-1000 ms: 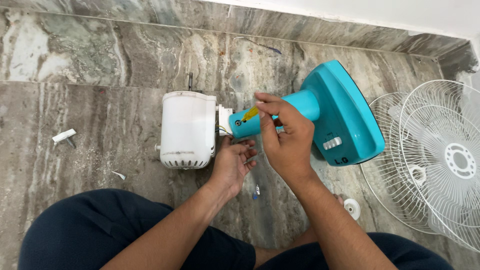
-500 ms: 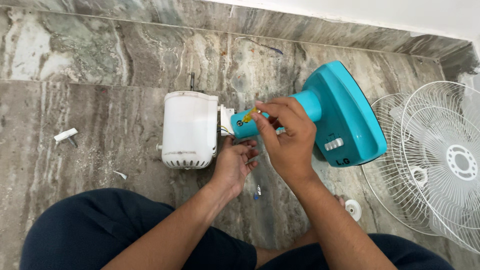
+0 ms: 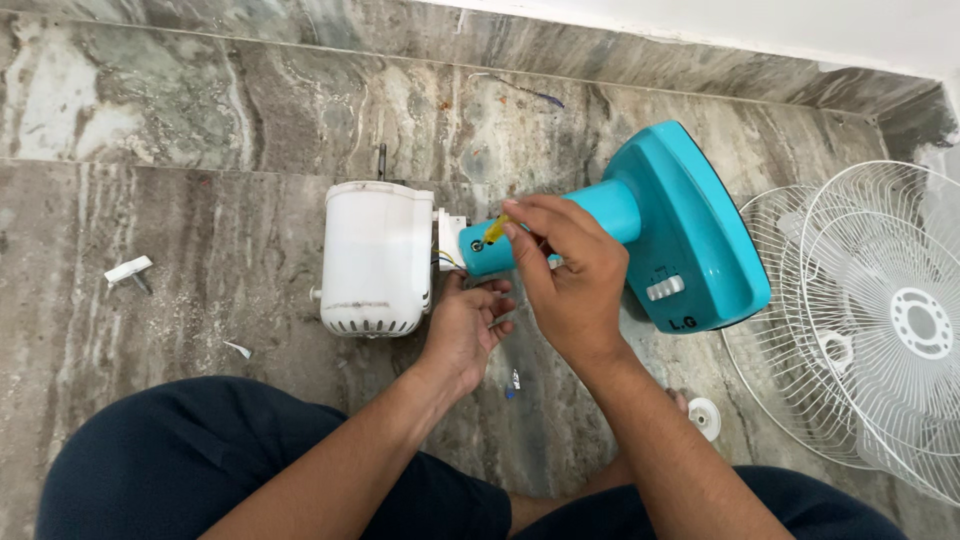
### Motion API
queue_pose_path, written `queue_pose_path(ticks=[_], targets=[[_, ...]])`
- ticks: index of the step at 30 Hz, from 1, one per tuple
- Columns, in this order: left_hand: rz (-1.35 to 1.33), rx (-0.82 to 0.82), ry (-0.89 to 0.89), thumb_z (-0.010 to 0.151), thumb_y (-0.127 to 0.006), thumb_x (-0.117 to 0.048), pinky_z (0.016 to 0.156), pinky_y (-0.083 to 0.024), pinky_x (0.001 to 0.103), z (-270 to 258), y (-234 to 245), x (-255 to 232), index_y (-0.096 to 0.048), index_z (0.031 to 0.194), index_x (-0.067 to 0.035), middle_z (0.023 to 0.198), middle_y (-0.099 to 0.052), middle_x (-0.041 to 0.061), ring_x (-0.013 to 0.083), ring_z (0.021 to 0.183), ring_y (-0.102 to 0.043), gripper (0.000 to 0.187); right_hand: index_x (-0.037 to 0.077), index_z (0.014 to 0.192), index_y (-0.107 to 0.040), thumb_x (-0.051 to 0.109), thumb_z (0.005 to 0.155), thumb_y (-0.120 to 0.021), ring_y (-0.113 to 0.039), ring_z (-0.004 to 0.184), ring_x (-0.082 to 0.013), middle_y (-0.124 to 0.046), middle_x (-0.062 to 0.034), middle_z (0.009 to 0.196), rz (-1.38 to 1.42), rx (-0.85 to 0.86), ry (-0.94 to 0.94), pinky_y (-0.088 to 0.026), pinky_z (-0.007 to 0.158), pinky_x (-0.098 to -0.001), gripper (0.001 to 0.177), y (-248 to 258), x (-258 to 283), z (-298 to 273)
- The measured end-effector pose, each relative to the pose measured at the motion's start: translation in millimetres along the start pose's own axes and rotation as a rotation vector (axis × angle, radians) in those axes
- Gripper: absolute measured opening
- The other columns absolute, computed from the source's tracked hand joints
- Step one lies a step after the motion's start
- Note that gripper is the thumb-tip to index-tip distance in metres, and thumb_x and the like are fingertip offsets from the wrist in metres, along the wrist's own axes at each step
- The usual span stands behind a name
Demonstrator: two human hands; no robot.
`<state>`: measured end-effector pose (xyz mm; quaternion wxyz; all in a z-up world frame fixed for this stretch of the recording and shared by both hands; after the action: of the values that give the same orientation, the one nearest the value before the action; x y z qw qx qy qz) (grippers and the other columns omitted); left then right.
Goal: The person sits on the floor and disassembles a teal and white electric fan. They remove the rear motor housing cover, then use a yellow screwdriver to unscrew and remove a white plastic component from the fan's neck.
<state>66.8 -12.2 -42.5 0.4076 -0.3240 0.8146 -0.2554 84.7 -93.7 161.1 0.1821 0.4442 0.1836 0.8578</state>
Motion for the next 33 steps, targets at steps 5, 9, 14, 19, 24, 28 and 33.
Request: queue_pose_path(ticks=[5, 9, 14, 19, 24, 28, 33], targets=[[0.003, -0.005, 0.003, 0.084, -0.05, -0.003, 0.076, -0.047, 0.036, 0.9, 1.3, 1.4, -0.05, 0.13, -0.02, 0.106, -0.062, 0.002, 0.0145, 0.087, -0.06, 0.049, 0.006, 0.122, -0.074, -0.002, 0.101, -0.069, -0.074, 0.102, -0.0124, -0.074, -0.0102, 0.128, 0.03, 0.026, 0.005, -0.06, 0.082, -0.0244, 0.023, -1.0, -1.2, -1.3], [0.0, -0.001, -0.005, 0.084, -0.049, -0.003, 0.075, -0.047, 0.036, 1.6, 0.9, 1.6, -0.05, 0.129, -0.02, 0.106, -0.062, 0.002, 0.0144, 0.086, -0.061, 0.048, 0.006, 0.116, -0.075, 0.001, 0.095, -0.075, -0.071, 0.096, -0.0122, -0.07, -0.0103, 0.12, 0.031, 0.0, -0.006, -0.059, 0.075, -0.0239, 0.022, -1.3, 0.0, -1.7], [0.015, -0.007, 0.001, 0.084, -0.051, -0.004, 0.075, -0.048, 0.036, 2.0, 1.6, 1.8, -0.05, 0.129, -0.019, 0.106, -0.062, 0.002, 0.0146, 0.086, -0.061, 0.047, 0.006, 0.116, -0.076, -0.001, 0.097, -0.075, -0.071, 0.101, -0.0133, -0.072, -0.0079, 0.117, -0.057, -0.026, 0.026, -0.059, 0.078, -0.0253, 0.021, 2.3, 1.1, -1.0], [0.022, -0.006, 0.0, 0.084, -0.051, -0.004, 0.075, -0.048, 0.036, 0.3, -0.4, 0.6, -0.05, 0.13, -0.018, 0.106, -0.062, 0.002, 0.0148, 0.086, -0.061, 0.048, 0.006, 0.119, -0.075, -0.003, 0.1, -0.069, -0.073, 0.114, -0.0178, -0.073, -0.0076, 0.127, -0.067, -0.028, 0.079, -0.062, 0.086, -0.0269, 0.022, 1.9, 4.8, -1.2], [0.021, -0.016, 0.025, 0.085, -0.051, -0.005, 0.076, -0.047, 0.036, -2.9, -1.4, -0.5, -0.047, 0.134, -0.018, 0.106, -0.062, 0.003, 0.0151, 0.089, -0.061, 0.051, 0.007, 0.112, -0.077, 0.001, 0.095, -0.075, -0.072, 0.105, -0.0173, -0.075, -0.0078, 0.122, -0.083, -0.022, 0.037, -0.059, 0.075, -0.0261, 0.018, 1.4, 3.2, 0.3], [0.029, -0.026, 0.029, 0.085, -0.051, -0.005, 0.076, -0.047, 0.036, -3.4, -1.2, -1.2, -0.046, 0.135, -0.019, 0.106, -0.062, 0.003, 0.0158, 0.089, -0.061, 0.053, 0.006, 0.109, -0.076, 0.001, 0.095, -0.074, -0.072, 0.103, -0.0172, -0.076, -0.0082, 0.121, -0.092, -0.025, 0.045, -0.059, 0.075, -0.0263, 0.015, 1.5, 4.7, 0.6], [0.019, -0.026, 0.023, 0.085, -0.051, -0.005, 0.076, -0.048, 0.037, -0.7, -0.1, -0.4, -0.046, 0.134, -0.016, 0.106, -0.062, 0.004, 0.0166, 0.088, -0.061, 0.051, 0.006, 0.107, -0.075, 0.001, 0.097, -0.072, -0.073, 0.097, -0.0156, -0.077, -0.0079, 0.122, -0.092, -0.012, 0.033, -0.058, 0.074, -0.0263, 0.011, 0.8, 2.0, 0.5]])
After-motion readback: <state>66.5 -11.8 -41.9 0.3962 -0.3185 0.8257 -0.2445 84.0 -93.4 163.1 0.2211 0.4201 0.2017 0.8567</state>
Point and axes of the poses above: each hand's wrist, its own z-axis towards the middle knuckle, its own y-axis out of the back of the hand, x = y × z, the point moved 8 cm from there along z, towards the middle knuckle
